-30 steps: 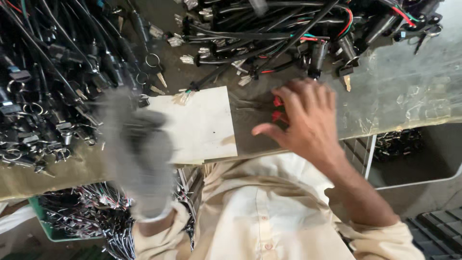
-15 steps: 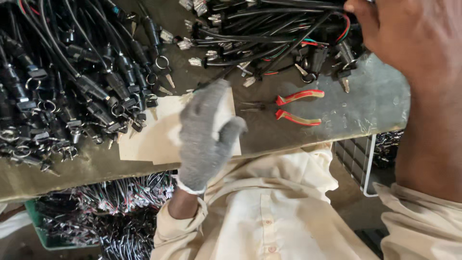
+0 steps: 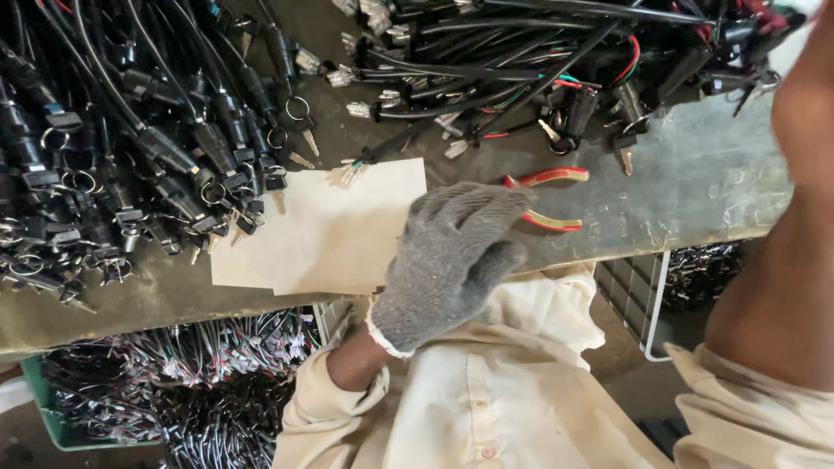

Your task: The person attaches connector plugs to the ends of black cables at a workbench. They hold a cable in a gloved hand, insert the stripped wire ends into a connector body, and use red-handled pliers to crimp or secure the connector, then place the finished cable on the table with a growing pile of completed cables.

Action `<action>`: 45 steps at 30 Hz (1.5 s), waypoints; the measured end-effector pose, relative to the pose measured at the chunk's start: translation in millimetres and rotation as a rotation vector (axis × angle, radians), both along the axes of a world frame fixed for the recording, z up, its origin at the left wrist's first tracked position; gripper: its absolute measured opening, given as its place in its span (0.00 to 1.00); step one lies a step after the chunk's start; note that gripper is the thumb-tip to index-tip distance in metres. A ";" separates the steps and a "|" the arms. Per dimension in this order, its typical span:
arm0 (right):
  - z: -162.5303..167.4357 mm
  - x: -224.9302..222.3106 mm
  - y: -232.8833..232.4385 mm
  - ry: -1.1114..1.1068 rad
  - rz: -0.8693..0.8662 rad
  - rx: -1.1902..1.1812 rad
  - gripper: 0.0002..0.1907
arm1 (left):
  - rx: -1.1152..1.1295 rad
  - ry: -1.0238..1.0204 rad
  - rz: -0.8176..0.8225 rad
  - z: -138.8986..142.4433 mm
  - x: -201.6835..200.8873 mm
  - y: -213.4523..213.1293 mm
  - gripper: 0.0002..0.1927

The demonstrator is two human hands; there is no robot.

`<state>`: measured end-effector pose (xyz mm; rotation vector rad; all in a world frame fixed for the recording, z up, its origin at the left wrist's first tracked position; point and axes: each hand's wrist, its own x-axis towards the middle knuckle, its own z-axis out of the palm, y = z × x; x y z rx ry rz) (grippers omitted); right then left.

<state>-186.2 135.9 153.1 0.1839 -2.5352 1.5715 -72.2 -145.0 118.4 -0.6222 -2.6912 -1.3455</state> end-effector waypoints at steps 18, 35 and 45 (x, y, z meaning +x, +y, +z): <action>-10.6 132.8 -121.5 0.159 0.629 -0.530 0.11 | 1.117 -0.826 -0.268 -36.4 -1.6 19.0 0.14; -16.4 122.9 -64.2 0.178 0.320 0.149 0.15 | 1.181 -0.470 -0.010 5.5 22.3 8.8 0.16; 17.7 100.0 -27.2 0.052 0.488 -0.992 0.10 | 0.524 -0.452 -0.472 -1.6 52.3 46.9 0.06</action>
